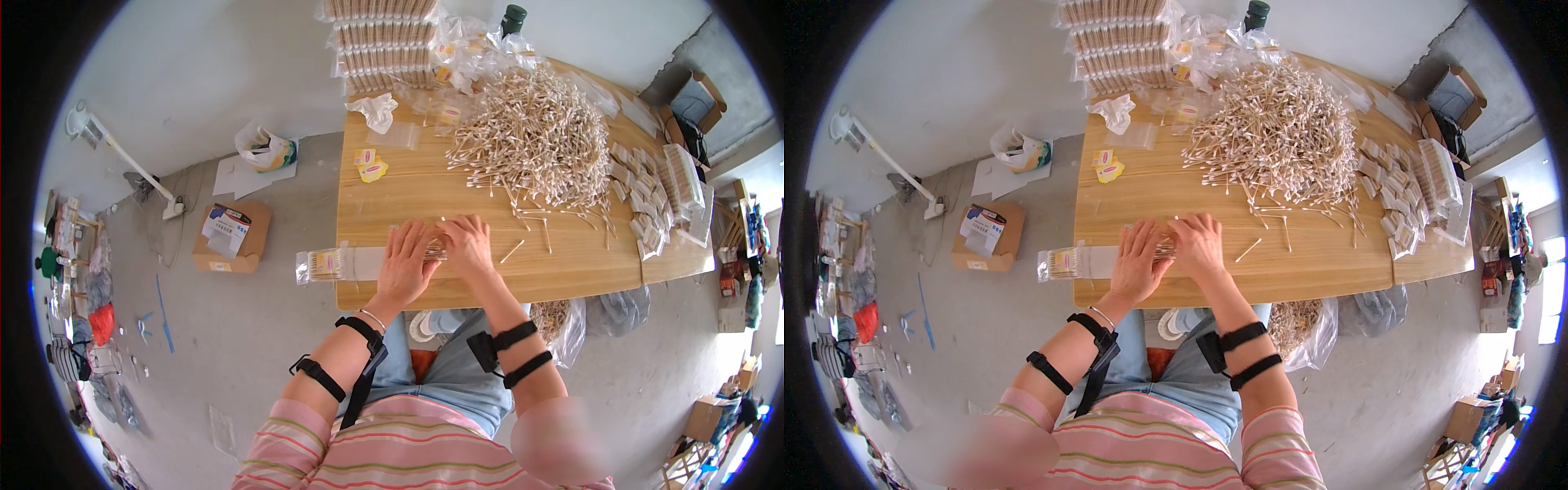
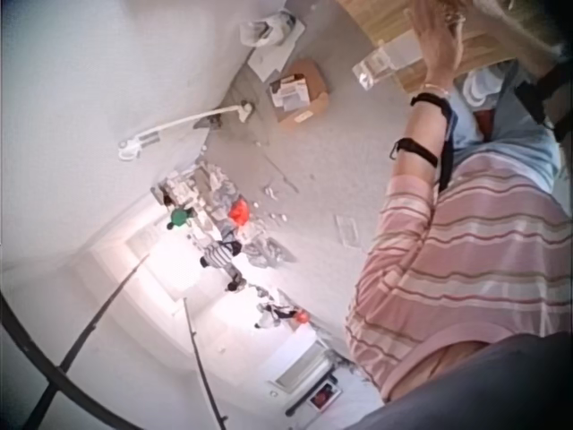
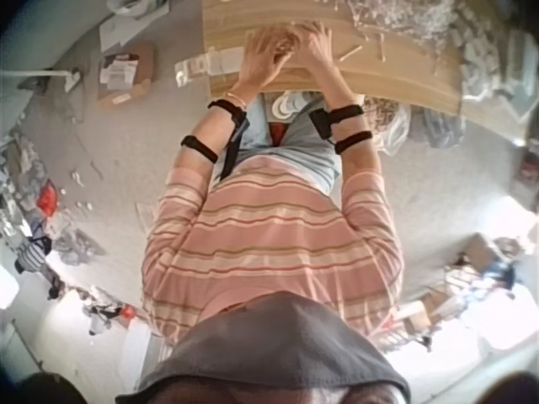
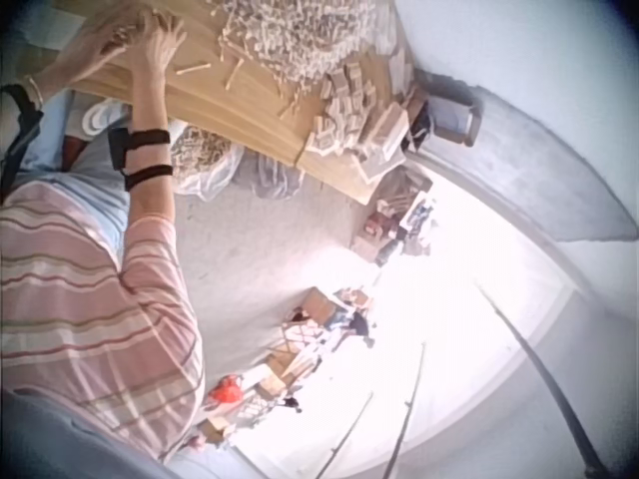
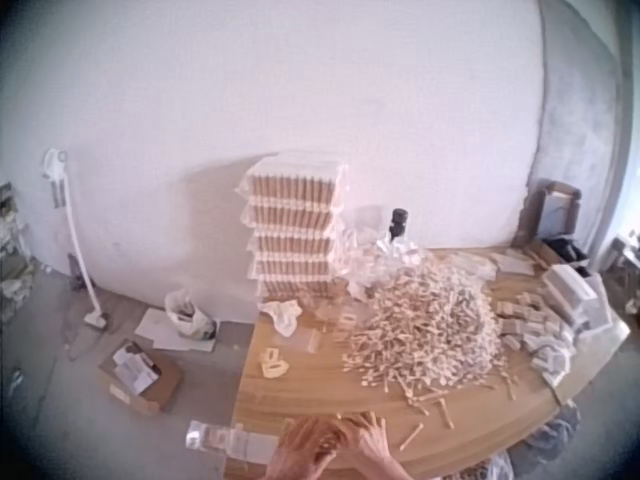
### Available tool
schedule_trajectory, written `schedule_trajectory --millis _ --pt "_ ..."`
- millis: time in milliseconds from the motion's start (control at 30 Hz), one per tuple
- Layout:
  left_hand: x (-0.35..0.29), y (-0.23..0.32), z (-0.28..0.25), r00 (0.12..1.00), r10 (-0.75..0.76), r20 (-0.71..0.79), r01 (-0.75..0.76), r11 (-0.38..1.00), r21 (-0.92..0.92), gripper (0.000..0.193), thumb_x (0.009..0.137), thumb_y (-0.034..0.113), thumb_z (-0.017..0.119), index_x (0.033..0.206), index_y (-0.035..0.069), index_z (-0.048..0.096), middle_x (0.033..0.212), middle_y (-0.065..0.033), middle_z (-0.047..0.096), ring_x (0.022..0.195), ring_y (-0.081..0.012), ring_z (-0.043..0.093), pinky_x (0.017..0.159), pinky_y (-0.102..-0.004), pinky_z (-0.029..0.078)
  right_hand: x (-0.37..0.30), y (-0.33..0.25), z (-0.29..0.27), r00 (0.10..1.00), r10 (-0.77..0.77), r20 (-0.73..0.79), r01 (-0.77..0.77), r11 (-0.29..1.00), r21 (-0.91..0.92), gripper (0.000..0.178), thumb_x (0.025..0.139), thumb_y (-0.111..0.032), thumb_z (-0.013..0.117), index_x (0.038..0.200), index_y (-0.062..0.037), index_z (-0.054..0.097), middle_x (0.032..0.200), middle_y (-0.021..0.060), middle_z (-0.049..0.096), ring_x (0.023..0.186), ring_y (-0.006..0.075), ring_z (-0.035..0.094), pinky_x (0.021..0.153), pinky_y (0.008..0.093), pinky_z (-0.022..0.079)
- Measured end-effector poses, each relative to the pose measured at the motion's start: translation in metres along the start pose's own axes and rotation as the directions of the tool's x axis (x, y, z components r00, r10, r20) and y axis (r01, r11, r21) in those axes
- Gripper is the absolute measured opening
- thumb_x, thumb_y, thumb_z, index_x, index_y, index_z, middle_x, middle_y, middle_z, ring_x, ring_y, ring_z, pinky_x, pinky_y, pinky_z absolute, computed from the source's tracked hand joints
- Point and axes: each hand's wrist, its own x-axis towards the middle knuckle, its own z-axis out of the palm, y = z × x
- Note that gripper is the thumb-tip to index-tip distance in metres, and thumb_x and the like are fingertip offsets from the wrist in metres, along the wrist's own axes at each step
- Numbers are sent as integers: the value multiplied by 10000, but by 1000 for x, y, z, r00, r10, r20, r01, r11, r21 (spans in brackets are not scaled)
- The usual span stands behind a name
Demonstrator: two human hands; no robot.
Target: Packaging cotton swabs into small plastic bags.
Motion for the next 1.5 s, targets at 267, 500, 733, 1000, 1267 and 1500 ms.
schedule_trajectory --millis 267,500,733,1000,1267,1500 --pt "0 -5 5 990 34 139 -35 999 1 471 914 268 565 1320 40 493 1391 -119 467 1338 -285 374 1152 -442 252 -36 27 -34 998 -21 56 19 999 31 224 730 -85 711 953 -91 684 1006 26 606 973 282 544 846 399 444" --pt "-3 -3 3 999 18 46 -15 998 -64 377 911 210 571 1252 51 556 1296 -129 550 1259 -299 461 1114 -441 324 -40 47 -43 999 34 2 -34 994 -107 105 754 -97 692 853 -98 659 907 40 580 917 270 546 807 398 456" --pt "-3 -5 4 996 90 23 -87 991 -106 284 904 175 588 1164 63 617 1220 -79 606 1209 -279 504 1088 -418 357 -39 62 -44 977 186 -103 -205 954 -218 89 781 -126 677 868 -114 663 915 49 588 953 280 541 813 414 444" --pt "-2 -5 0 996 69 65 -58 986 -154 314 857 160 638 1157 70 608 1216 -95 587 1166 -297 520 1020 -424 407 -11 26 -3 993 111 28 -108 988 -109 140 776 -86 648 912 -109 672 956 63 598 974 288 537 835 415 439" --pt "0 0 -3 1000 -14 8 14 1000 26 468 858 235 630 1267 46 505 1323 -152 470 1260 -354 398 1083 -472 312 18 23 -4 959 180 -220 -223 957 -186 367 733 35 590 1074 -92 635 1120 102 555 1057 348 476 921 441 409" --pt "0 0 -3 986 -67 154 80 993 -85 503 845 256 648 1268 32 493 1277 -150 493 1231 -360 413 1099 -464 301 14 18 8 980 180 88 -172 981 -87 346 734 18 599 1048 -115 656 1101 83 573 1050 324 492 916 431 411"
